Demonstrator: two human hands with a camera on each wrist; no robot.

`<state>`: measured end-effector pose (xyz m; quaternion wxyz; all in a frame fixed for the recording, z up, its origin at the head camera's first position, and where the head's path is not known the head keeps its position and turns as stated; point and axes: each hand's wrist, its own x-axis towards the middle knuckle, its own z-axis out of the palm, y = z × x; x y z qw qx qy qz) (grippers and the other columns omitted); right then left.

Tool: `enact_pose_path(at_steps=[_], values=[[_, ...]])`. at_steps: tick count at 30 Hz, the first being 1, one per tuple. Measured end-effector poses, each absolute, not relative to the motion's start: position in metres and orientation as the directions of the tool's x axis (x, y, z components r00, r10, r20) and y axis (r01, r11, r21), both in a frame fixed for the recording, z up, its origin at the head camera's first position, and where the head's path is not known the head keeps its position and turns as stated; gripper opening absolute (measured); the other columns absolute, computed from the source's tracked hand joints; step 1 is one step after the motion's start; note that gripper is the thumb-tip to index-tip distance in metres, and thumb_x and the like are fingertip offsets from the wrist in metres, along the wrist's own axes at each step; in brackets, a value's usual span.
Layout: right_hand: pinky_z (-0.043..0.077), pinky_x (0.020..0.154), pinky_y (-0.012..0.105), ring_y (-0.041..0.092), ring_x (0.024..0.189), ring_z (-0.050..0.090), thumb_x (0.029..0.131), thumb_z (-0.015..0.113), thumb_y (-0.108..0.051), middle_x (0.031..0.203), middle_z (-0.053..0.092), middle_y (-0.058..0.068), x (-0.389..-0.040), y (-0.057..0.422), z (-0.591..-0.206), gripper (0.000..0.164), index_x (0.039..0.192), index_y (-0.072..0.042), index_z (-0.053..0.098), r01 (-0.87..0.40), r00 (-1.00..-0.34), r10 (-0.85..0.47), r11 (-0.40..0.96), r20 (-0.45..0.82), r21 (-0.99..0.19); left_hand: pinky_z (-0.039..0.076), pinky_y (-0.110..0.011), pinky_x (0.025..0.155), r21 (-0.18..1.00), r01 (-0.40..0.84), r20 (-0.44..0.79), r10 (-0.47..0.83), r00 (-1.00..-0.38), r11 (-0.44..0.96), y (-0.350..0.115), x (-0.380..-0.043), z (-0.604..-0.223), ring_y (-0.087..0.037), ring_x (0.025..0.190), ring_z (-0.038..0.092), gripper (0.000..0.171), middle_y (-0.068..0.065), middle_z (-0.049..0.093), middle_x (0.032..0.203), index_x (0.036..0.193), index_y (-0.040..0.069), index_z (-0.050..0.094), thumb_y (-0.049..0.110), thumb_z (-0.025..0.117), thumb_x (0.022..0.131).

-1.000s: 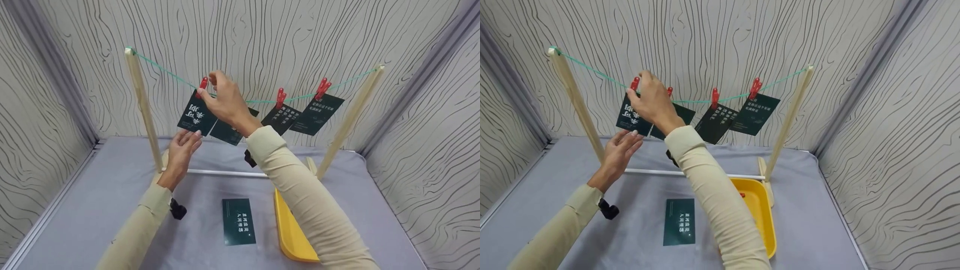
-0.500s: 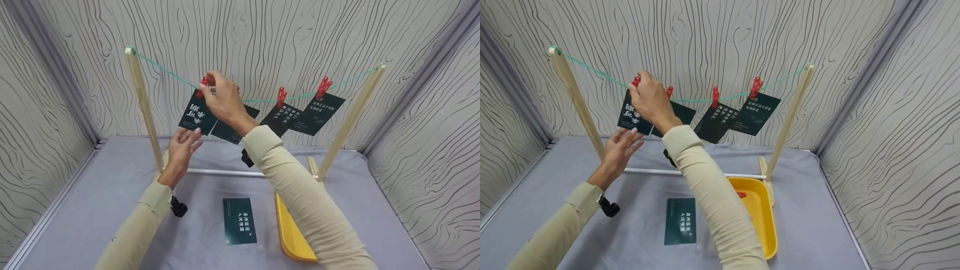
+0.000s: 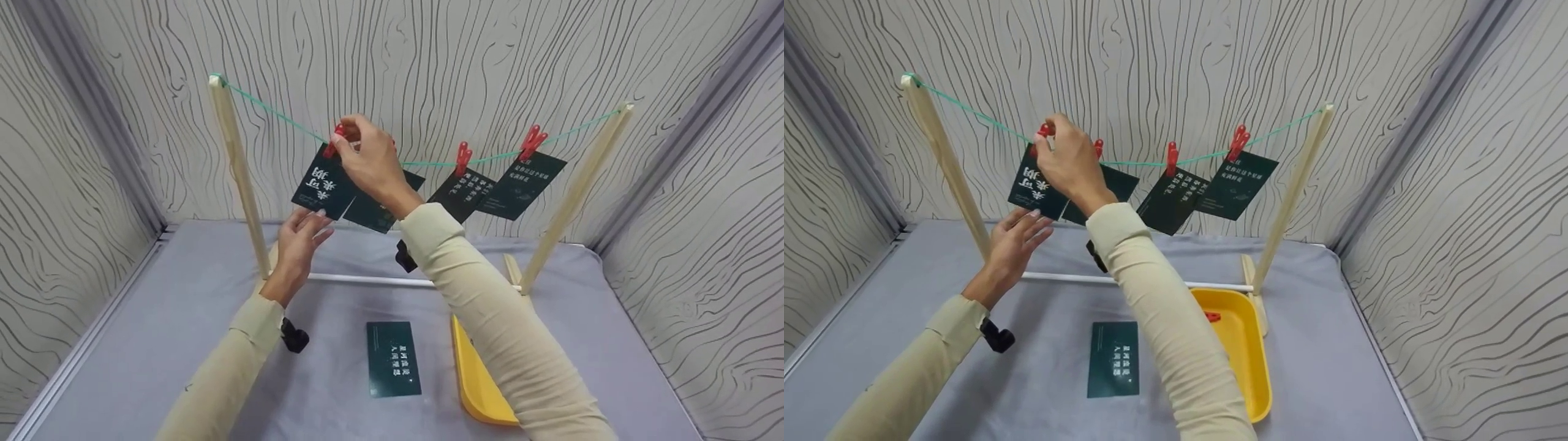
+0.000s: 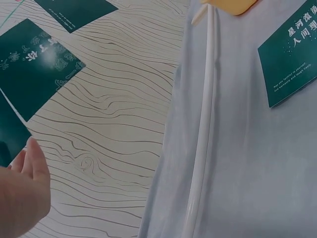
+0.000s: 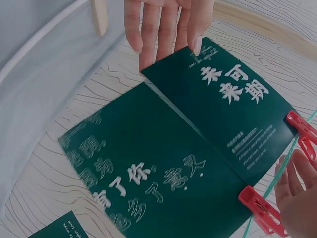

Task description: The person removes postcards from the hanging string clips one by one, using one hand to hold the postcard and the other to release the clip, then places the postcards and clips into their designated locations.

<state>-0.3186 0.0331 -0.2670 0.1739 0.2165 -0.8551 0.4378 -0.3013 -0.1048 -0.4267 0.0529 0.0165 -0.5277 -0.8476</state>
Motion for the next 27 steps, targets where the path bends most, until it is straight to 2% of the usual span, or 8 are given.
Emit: enact_pose_path(at_steps=[2, 4, 9, 13, 22, 27], values=[[0.051, 0.094, 0.024, 0.010, 0.109, 0.062, 0.100, 0.057, -0.026, 0.117, 0.068, 0.001, -0.3184, 0.0344, -0.2668, 0.034, 0.132, -0.012, 0.055, -0.518, -0.848, -0.213, 0.523, 0.485, -0.676, 0.054, -0.036, 0.098, 0.891, 0.070, 0.023, -0.110, -0.994, -0.449, -0.1039, -0.3015, -0.4265, -0.022, 0.108, 0.065, 0.054, -0.023, 0.049, 0.139, 0.145, -0.004, 0.033, 0.008, 0.057, 0.097], [0.053, 0.091, 0.023, 0.010, 0.107, 0.062, 0.100, 0.057, -0.025, 0.117, 0.068, 0.001, -0.3178, 0.0353, -0.2669, 0.034, 0.132, -0.013, 0.055, -0.511, -0.854, -0.209, 0.518, 0.477, -0.687, 0.054, -0.036, 0.098, 0.889, 0.067, 0.021, -0.105, -0.994, -0.454, -0.1039, -0.3012, -0.4276, -0.021, 0.106, 0.066, 0.057, -0.024, 0.047, 0.142, 0.146, -0.005, 0.030, 0.008, 0.057, 0.098], [0.055, 0.085, 0.023, 0.012, 0.102, 0.062, 0.100, 0.056, -0.027, 0.116, 0.067, 0.002, -0.3163, 0.0334, -0.2673, 0.034, 0.132, -0.013, 0.054, -0.491, -0.865, -0.196, 0.517, 0.461, -0.701, 0.056, -0.038, 0.095, 0.891, 0.061, 0.018, -0.099, -0.995, -0.449, -0.1047, -0.3006, -0.4311, -0.022, 0.102, 0.070, 0.049, -0.019, 0.060, 0.128, 0.137, -0.001, 0.043, 0.019, 0.062, 0.097], [0.053, 0.087, 0.023, 0.010, 0.101, 0.062, 0.101, 0.056, -0.030, 0.113, 0.068, 0.001, -0.3174, 0.0319, -0.2671, 0.032, 0.129, -0.014, 0.056, -0.490, -0.864, -0.186, 0.525, 0.469, -0.695, 0.058, -0.036, 0.089, 0.884, 0.059, 0.010, -0.107, -0.994, -0.464, -0.1047, -0.3007, -0.4317, -0.021, 0.096, 0.071, 0.040, -0.012, 0.067, 0.112, 0.127, 0.003, 0.051, 0.024, 0.065, 0.095], [0.054, 0.090, 0.022, 0.011, 0.101, 0.064, 0.100, 0.056, -0.031, 0.113, 0.068, 0.003, -0.3193, 0.0353, -0.2650, 0.037, 0.132, -0.011, 0.056, -0.485, -0.865, -0.150, 0.496, 0.479, -0.720, 0.059, -0.032, 0.088, 0.877, 0.060, -0.002, -0.128, -0.992, -0.477, -0.1045, -0.3026, -0.4312, -0.016, 0.090, 0.070, 0.035, -0.008, 0.066, 0.109, 0.122, 0.007, 0.056, 0.026, 0.067, 0.094], [0.054, 0.090, 0.023, 0.012, 0.098, 0.064, 0.101, 0.056, -0.027, 0.108, 0.070, 0.003, -0.3211, 0.0382, -0.2635, 0.031, 0.126, -0.011, 0.062, -0.487, -0.863, -0.150, 0.500, 0.483, -0.716, 0.059, -0.032, 0.088, 0.868, 0.044, -0.019, -0.122, -0.992, -0.494, -0.1061, -0.3027, -0.4320, -0.014, 0.085, 0.069, 0.031, -0.006, 0.067, 0.104, 0.118, 0.010, 0.058, 0.025, 0.068, 0.093]])
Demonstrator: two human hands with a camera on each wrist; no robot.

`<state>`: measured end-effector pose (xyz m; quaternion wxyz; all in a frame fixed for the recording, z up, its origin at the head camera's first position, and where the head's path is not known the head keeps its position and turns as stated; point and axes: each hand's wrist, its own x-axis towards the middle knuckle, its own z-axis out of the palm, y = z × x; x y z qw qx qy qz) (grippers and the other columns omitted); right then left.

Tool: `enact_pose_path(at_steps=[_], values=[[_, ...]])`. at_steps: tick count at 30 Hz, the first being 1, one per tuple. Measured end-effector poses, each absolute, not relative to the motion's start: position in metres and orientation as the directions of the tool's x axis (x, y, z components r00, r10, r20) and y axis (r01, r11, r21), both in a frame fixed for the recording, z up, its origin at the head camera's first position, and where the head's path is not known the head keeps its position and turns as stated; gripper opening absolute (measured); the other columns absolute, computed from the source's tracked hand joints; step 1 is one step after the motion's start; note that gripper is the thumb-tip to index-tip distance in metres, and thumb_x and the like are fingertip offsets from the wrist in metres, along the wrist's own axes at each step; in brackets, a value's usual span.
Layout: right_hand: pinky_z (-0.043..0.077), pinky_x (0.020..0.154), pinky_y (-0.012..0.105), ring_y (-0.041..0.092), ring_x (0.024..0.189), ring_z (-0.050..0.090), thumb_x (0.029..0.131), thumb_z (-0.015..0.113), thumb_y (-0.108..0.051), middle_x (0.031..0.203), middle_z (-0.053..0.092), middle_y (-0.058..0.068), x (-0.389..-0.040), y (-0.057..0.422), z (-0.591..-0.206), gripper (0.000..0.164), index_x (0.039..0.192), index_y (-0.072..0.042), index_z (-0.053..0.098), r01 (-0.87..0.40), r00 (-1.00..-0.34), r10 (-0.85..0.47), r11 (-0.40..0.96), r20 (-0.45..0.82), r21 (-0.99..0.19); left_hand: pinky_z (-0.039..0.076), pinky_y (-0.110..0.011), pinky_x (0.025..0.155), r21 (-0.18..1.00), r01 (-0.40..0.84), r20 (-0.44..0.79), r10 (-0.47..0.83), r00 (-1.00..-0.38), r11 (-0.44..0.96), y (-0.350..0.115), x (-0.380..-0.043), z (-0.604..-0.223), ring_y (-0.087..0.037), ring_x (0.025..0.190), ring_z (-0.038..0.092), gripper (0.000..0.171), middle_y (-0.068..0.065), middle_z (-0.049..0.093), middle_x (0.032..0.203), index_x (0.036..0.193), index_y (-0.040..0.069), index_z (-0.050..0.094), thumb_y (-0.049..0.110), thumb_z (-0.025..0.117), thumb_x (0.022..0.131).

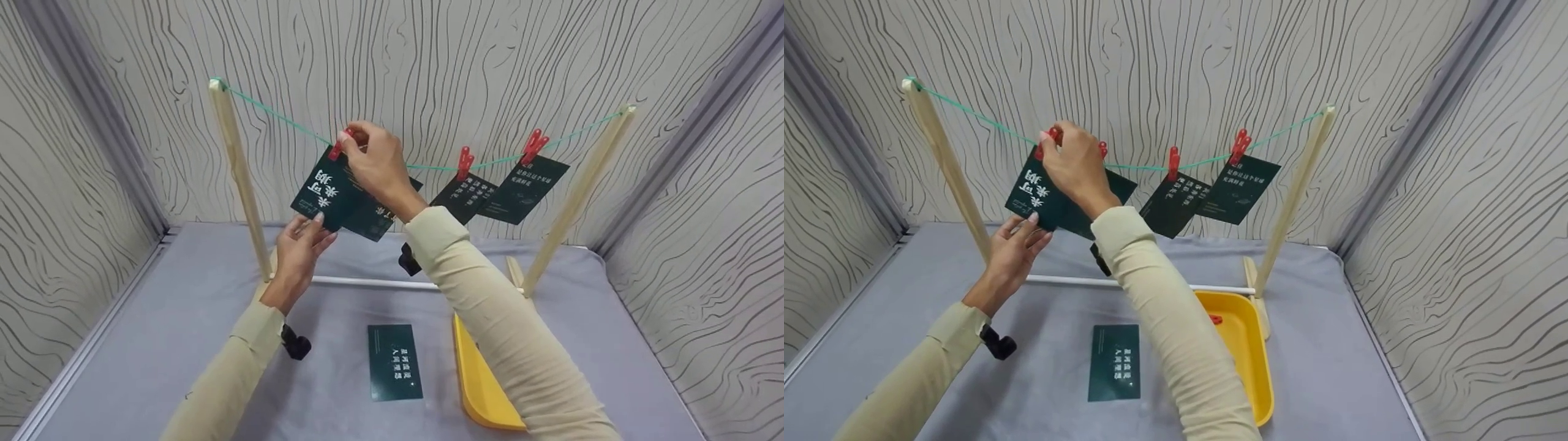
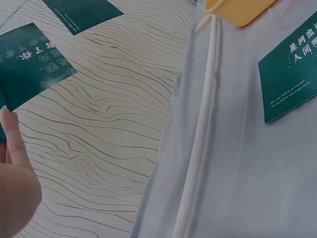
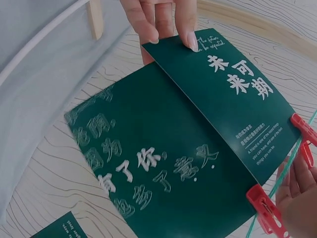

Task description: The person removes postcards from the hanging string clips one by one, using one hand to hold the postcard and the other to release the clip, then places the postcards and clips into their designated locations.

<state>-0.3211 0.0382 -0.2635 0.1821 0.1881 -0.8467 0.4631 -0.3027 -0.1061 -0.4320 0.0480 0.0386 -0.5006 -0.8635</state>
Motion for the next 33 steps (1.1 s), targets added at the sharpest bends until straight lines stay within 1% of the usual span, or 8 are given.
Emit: enact_pose_path(at_steps=[5, 9, 15, 20, 27, 33], values=[[0.052, 0.091, 0.020, 0.009, 0.101, 0.062, 0.100, 0.057, -0.028, 0.110, 0.068, 0.001, -0.319, 0.034, -0.265, 0.029, 0.125, -0.013, 0.061, -0.501, -0.858, -0.170, 0.486, 0.485, -0.716, 0.058, -0.032, 0.088, 0.870, 0.047, -0.008, -0.110, -0.994, -0.491, -0.112, -0.297, -0.433, -0.014, 0.085, 0.068, 0.032, -0.006, 0.067, 0.103, 0.117, 0.011, 0.058, 0.027, 0.069, 0.092], [0.051, 0.092, 0.019, 0.010, 0.102, 0.060, 0.100, 0.058, -0.027, 0.110, 0.066, 0.002, -0.317, 0.031, -0.266, 0.028, 0.123, -0.011, 0.061, -0.522, -0.846, -0.178, 0.465, 0.503, -0.715, 0.058, -0.031, 0.089, 0.872, 0.041, -0.001, -0.085, -0.996, -0.488, -0.116, -0.293, -0.434, -0.013, 0.085, 0.068, 0.035, -0.006, 0.066, 0.104, 0.119, 0.011, 0.058, 0.029, 0.069, 0.091], [0.052, 0.087, 0.018, 0.009, 0.095, 0.062, 0.097, 0.062, -0.025, 0.106, 0.068, 0.003, -0.312, 0.025, -0.270, 0.024, 0.117, -0.010, 0.061, -0.537, -0.834, -0.141, 0.425, 0.533, -0.729, 0.058, -0.031, 0.089, 0.868, 0.035, -0.002, -0.075, -0.997, -0.496, -0.121, -0.289, -0.435, -0.013, 0.086, 0.068, 0.037, -0.006, 0.066, 0.105, 0.122, 0.012, 0.057, 0.028, 0.070, 0.091], [0.052, 0.082, 0.020, 0.009, 0.089, 0.062, 0.098, 0.062, -0.023, 0.102, 0.069, 0.002, -0.310, 0.023, -0.273, 0.018, 0.111, -0.011, 0.065, -0.558, -0.820, -0.114, 0.375, 0.561, -0.740, 0.058, -0.029, 0.088, 0.869, 0.016, -0.021, -0.069, -0.997, -0.495, -0.124, -0.286, -0.435, -0.014, 0.088, 0.068, 0.039, -0.006, 0.066, 0.109, 0.125, 0.012, 0.056, 0.028, 0.068, 0.092], [0.053, 0.089, 0.020, 0.007, 0.093, 0.066, 0.097, 0.063, -0.022, 0.101, 0.071, 0.001, -0.314, 0.029, -0.272, 0.015, 0.106, -0.011, 0.068, -0.579, -0.806, -0.114, 0.353, 0.580, -0.735, 0.058, -0.030, 0.088, 0.864, 0.006, -0.026, -0.056, -0.998, -0.503, -0.120, -0.289, -0.433, -0.015, 0.088, 0.071, 0.044, -0.009, 0.068, 0.110, 0.127, 0.011, 0.057, 0.030, 0.071, 0.090], [0.053, 0.091, 0.020, 0.006, 0.096, 0.067, 0.096, 0.064, -0.022, 0.102, 0.072, 0.001, -0.315, 0.035, -0.275, 0.014, 0.105, -0.012, 0.068, -0.594, -0.797, -0.126, 0.344, 0.591, -0.727, 0.059, -0.030, 0.085, 0.854, 0.006, -0.029, -0.058, -0.998, -0.521, -0.122, -0.288, -0.432, -0.015, 0.084, 0.072, 0.040, -0.009, 0.070, 0.105, 0.125, 0.010, 0.058, 0.026, 0.070, 0.091]])
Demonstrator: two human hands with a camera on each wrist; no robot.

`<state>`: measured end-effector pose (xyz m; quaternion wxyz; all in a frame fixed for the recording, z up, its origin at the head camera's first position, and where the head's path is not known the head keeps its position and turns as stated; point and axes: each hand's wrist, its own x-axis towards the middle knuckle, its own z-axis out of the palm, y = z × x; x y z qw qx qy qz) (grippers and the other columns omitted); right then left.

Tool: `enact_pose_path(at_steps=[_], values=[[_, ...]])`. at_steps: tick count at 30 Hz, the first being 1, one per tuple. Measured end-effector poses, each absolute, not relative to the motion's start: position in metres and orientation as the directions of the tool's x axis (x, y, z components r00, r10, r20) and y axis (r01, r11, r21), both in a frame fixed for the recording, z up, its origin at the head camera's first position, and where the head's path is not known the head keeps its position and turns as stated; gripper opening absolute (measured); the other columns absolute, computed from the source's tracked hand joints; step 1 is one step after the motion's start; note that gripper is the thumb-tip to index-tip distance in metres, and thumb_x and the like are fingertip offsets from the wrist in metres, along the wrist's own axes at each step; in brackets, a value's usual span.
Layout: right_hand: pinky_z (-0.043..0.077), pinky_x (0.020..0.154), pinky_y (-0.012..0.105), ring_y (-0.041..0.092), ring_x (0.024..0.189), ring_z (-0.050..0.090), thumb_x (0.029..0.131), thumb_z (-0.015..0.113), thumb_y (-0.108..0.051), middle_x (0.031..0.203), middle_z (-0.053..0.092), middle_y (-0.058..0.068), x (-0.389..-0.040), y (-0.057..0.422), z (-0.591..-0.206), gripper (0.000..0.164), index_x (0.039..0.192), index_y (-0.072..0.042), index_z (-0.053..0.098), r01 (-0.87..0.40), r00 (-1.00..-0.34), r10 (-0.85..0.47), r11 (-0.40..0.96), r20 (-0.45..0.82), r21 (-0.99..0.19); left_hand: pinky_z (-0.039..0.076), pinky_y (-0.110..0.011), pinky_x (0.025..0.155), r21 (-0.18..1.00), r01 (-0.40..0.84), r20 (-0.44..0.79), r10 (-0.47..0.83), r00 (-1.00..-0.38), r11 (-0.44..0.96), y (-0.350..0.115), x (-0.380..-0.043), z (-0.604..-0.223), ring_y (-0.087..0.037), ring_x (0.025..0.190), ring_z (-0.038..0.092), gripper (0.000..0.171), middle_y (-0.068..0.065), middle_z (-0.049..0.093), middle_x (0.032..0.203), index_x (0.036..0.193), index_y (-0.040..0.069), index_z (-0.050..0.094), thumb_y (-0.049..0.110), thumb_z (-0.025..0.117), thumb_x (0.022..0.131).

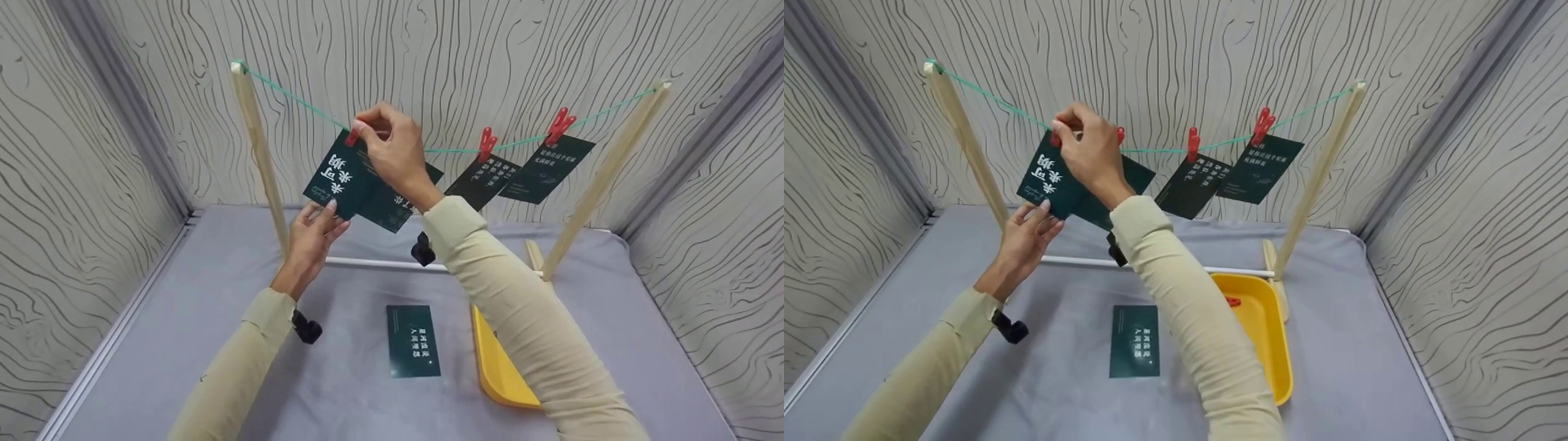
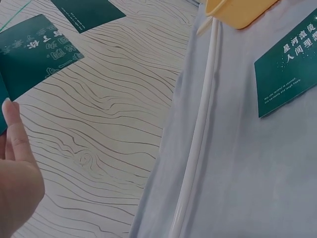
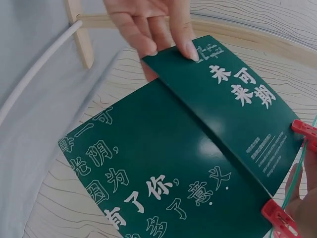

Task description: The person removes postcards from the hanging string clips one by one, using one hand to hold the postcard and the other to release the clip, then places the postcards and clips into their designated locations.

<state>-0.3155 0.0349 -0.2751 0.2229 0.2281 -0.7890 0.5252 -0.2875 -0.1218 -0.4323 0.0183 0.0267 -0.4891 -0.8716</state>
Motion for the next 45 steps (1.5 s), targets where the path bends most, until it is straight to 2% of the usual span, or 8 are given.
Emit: enact_pose_path(at_steps=[13, 18, 24, 29, 36, 39, 42, 45], values=[[0.054, 0.093, 0.027, 0.008, 0.096, 0.069, 0.095, 0.066, -0.020, 0.102, 0.074, 0.001, -0.315, 0.045, -0.281, 0.014, 0.105, -0.011, 0.071, -0.624, -0.770, -0.109, 0.334, 0.629, -0.706, 0.059, -0.031, 0.086, 0.862, 0.003, -0.027, -0.051, -0.998, -0.508, -0.121, -0.284, -0.441, -0.016, 0.091, 0.072, 0.042, -0.009, 0.070, 0.114, 0.130, 0.016, 0.057, 0.029, 0.069, 0.091], [0.052, 0.097, 0.028, 0.013, 0.101, 0.069, 0.094, 0.067, -0.018, 0.103, 0.074, 0.005, -0.311, 0.047, -0.277, 0.016, 0.105, -0.009, 0.071, -0.670, -0.734, -0.135, 0.300, 0.665, -0.679, 0.060, -0.027, 0.079, 0.861, 0.003, -0.032, -0.060, -0.998, -0.508, -0.117, -0.280, -0.449, -0.013, 0.085, 0.071, 0.039, -0.006, 0.072, 0.105, 0.128, 0.014, 0.057, 0.027, 0.067, 0.093], [0.051, 0.097, 0.027, 0.010, 0.099, 0.069, 0.094, 0.067, -0.020, 0.102, 0.075, 0.002, -0.307, 0.054, -0.276, 0.015, 0.105, -0.012, 0.072, -0.703, -0.701, -0.169, 0.329, 0.693, -0.631, 0.060, -0.026, 0.076, 0.851, -0.017, -0.049, -0.045, -0.998, -0.525, -0.110, -0.277, -0.456, -0.012, 0.081, 0.070, 0.035, -0.004, 0.073, 0.098, 0.127, 0.012, 0.058, 0.023, 0.066, 0.094], [0.052, 0.089, 0.026, 0.005, 0.099, 0.070, 0.093, 0.068, -0.023, 0.100, 0.076, 0.000, -0.307, 0.058, -0.277, 0.016, 0.105, -0.013, 0.072, -0.721, -0.679, -0.160, 0.330, 0.716, -0.610, 0.059, -0.025, 0.076, 0.850, -0.022, -0.059, -0.053, -0.997, -0.526, -0.109, -0.279, -0.462, -0.012, 0.080, 0.069, 0.034, -0.004, 0.073, 0.098, 0.125, 0.012, 0.060, 0.023, 0.067, 0.094], [0.052, 0.076, 0.020, 0.009, 0.099, 0.070, 0.093, 0.067, -0.020, 0.105, 0.075, 0.005, -0.302, 0.061, -0.276, 0.018, 0.108, -0.010, 0.071, -0.755, -0.651, -0.140, 0.220, 0.746, -0.618, 0.059, -0.025, 0.076, 0.860, -0.061, -0.107, -0.062, -0.992, -0.507, -0.114, -0.273, -0.474, -0.013, 0.082, 0.069, 0.033, -0.005, 0.072, 0.102, 0.125, 0.014, 0.059, 0.023, 0.066, 0.094], [0.053, 0.077, 0.022, 0.013, 0.100, 0.071, 0.093, 0.067, -0.018, 0.105, 0.075, 0.009, -0.299, 0.061, -0.273, 0.018, 0.108, -0.008, 0.070, -0.747, -0.664, -0.125, 0.138, 0.737, -0.650, 0.059, -0.025, 0.077, 0.871, -0.069, -0.116, -0.069, -0.991, -0.487, -0.116, -0.270, -0.479, -0.015, 0.085, 0.069, 0.035, -0.005, 0.071, 0.107, 0.127, 0.015, 0.059, 0.025, 0.066, 0.094], [0.056, 0.089, 0.028, 0.017, 0.100, 0.071, 0.093, 0.067, -0.016, 0.104, 0.074, 0.012, -0.295, 0.062, -0.271, 0.019, 0.108, -0.005, 0.068, -0.739, -0.673, -0.121, 0.071, 0.730, -0.670, 0.058, -0.024, 0.077, 0.878, -0.090, -0.138, -0.068, -0.988, -0.470, -0.118, -0.268, -0.483, -0.015, 0.088, 0.068, 0.034, -0.006, 0.070, 0.109, 0.127, 0.018, 0.059, 0.027, 0.066, 0.094], [0.056, 0.092, 0.032, 0.018, 0.100, 0.071, 0.093, 0.066, -0.015, 0.105, 0.074, 0.012, -0.290, 0.064, -0.270, 0.020, 0.110, -0.005, 0.067, -0.730, -0.680, -0.129, 0.041, 0.721, -0.682, 0.057, -0.025, 0.076, 0.879, -0.104, -0.150, -0.063, -0.987, -0.466, -0.118, -0.266, -0.486, -0.015, 0.087, 0.067, 0.033, -0.006, 0.071, 0.108, 0.126, 0.017, 0.059, 0.027, 0.065, 0.095]])
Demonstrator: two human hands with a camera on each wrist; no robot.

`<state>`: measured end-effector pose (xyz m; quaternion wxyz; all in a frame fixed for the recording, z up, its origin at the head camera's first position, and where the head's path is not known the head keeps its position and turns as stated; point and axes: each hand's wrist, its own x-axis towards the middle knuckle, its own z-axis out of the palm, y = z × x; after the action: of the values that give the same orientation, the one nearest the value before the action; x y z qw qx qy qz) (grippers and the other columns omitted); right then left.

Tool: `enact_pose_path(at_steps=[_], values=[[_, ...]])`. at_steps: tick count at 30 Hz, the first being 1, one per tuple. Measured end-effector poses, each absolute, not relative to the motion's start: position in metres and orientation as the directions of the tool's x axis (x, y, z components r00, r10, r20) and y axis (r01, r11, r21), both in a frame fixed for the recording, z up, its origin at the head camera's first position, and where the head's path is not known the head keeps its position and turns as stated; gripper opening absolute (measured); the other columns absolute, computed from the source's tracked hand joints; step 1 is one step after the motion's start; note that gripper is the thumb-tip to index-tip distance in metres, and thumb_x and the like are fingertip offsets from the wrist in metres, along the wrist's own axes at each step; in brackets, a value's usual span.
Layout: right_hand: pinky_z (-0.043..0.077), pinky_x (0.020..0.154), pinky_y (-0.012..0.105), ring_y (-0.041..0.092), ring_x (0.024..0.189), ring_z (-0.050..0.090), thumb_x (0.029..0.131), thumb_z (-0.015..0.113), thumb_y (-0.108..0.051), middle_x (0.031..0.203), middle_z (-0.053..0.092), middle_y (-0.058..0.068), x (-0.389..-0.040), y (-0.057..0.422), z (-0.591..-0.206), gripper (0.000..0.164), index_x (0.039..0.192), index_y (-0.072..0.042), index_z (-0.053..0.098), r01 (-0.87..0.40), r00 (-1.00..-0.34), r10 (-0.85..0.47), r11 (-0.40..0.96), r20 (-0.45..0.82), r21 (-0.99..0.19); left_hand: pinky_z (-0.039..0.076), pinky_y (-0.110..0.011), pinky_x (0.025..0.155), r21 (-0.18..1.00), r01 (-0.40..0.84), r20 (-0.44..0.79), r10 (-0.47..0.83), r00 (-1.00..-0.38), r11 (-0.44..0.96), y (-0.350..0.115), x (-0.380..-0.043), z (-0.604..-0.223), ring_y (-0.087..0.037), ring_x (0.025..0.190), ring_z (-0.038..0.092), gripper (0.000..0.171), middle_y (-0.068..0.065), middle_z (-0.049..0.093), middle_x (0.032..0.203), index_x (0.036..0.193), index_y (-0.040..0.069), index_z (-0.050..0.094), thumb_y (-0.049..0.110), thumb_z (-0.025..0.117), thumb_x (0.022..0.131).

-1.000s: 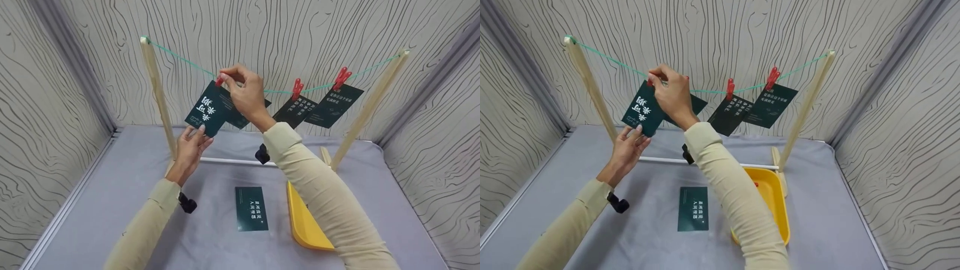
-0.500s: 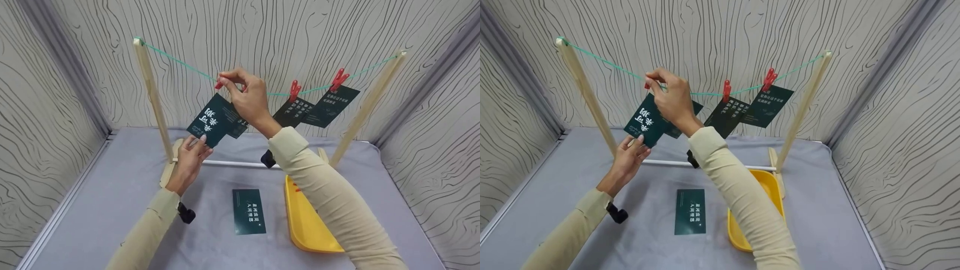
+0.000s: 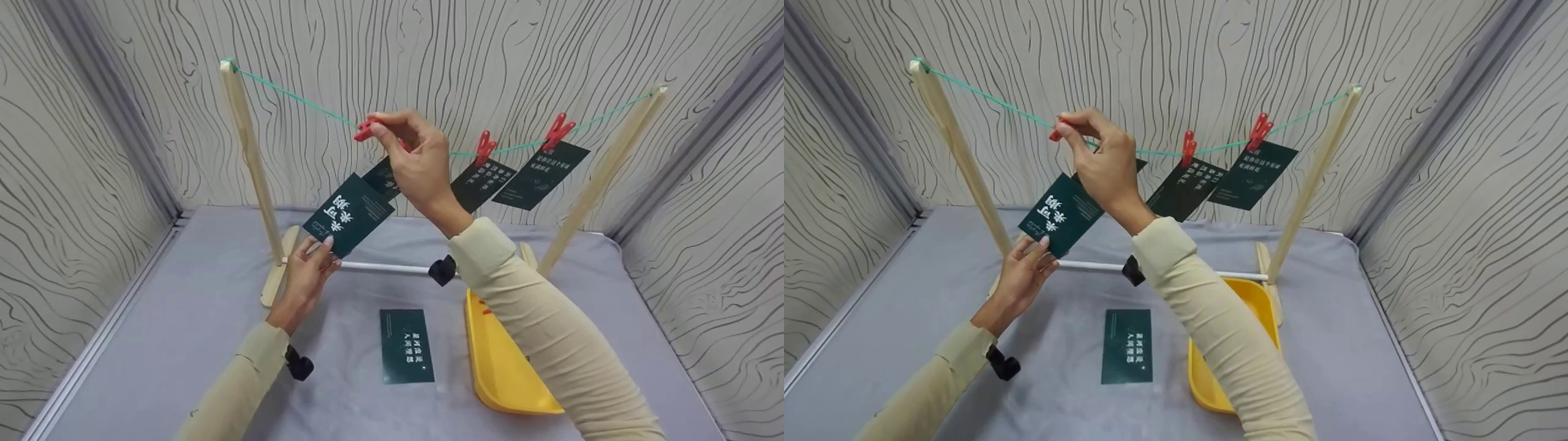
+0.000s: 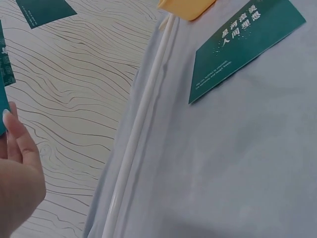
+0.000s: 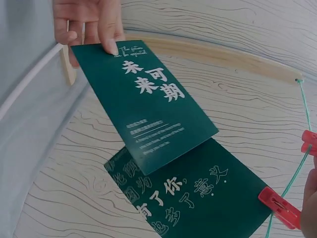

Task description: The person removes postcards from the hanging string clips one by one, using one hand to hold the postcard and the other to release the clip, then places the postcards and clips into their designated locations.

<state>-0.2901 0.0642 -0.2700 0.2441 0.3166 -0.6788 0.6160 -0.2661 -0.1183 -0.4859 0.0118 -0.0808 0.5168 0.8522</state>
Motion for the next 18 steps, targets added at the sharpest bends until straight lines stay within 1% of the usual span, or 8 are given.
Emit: enact_pose_path(at_steps=[1, 7, 11, 15, 18], values=[[0.055, 0.094, 0.033, 0.018, 0.100, 0.071, 0.093, 0.066, -0.015, 0.106, 0.074, 0.012, -0.289, 0.065, -0.270, 0.020, 0.111, -0.005, 0.067, -0.732, -0.679, -0.131, 0.038, 0.723, -0.680, 0.057, -0.025, 0.076, 0.879, -0.109, -0.155, -0.062, -0.986, -0.465, -0.118, -0.266, -0.487, -0.015, 0.086, 0.067, 0.033, -0.006, 0.071, 0.107, 0.126, 0.017, 0.059, 0.027, 0.065, 0.095], [0.054, 0.095, 0.034, 0.016, 0.101, 0.070, 0.094, 0.066, -0.016, 0.107, 0.074, 0.008, -0.285, 0.072, -0.271, 0.022, 0.113, -0.007, 0.066, -0.750, -0.660, -0.120, 0.061, 0.741, -0.658, 0.057, -0.025, 0.075, 0.871, -0.119, -0.170, -0.066, -0.983, -0.478, -0.117, -0.264, -0.492, -0.015, 0.086, 0.069, 0.031, -0.004, 0.074, 0.104, 0.124, 0.015, 0.061, 0.024, 0.065, 0.095], [0.055, 0.096, 0.033, 0.018, 0.102, 0.070, 0.094, 0.066, -0.015, 0.110, 0.073, 0.008, -0.282, 0.078, -0.272, 0.021, 0.113, -0.006, 0.066, -0.750, -0.660, -0.108, 0.049, 0.743, -0.659, 0.057, -0.025, 0.076, 0.879, -0.134, -0.183, -0.066, -0.981, -0.457, -0.117, -0.262, -0.496, -0.017, 0.089, 0.070, 0.032, -0.006, 0.072, 0.108, 0.125, 0.016, 0.061, 0.026, 0.065, 0.095], [0.056, 0.092, 0.030, 0.019, 0.103, 0.069, 0.094, 0.066, -0.013, 0.110, 0.073, 0.009, -0.276, 0.082, -0.274, 0.021, 0.113, -0.006, 0.066, -0.740, -0.671, -0.109, 0.050, 0.733, -0.671, 0.056, -0.025, 0.076, 0.890, -0.162, -0.207, -0.060, -0.977, -0.426, -0.116, -0.260, -0.501, -0.018, 0.092, 0.069, 0.032, -0.008, 0.071, 0.114, 0.125, 0.017, 0.061, 0.028, 0.065, 0.095], [0.056, 0.091, 0.031, 0.021, 0.102, 0.069, 0.094, 0.065, -0.012, 0.109, 0.073, 0.011, -0.271, 0.085, -0.277, 0.021, 0.114, -0.004, 0.065, -0.736, -0.674, -0.127, 0.029, 0.728, -0.676, 0.056, -0.026, 0.077, 0.896, -0.185, -0.224, -0.049, -0.973, -0.405, -0.116, -0.257, -0.505, -0.018, 0.094, 0.069, 0.031, -0.009, 0.069, 0.116, 0.124, 0.017, 0.061, 0.027, 0.065, 0.096]])
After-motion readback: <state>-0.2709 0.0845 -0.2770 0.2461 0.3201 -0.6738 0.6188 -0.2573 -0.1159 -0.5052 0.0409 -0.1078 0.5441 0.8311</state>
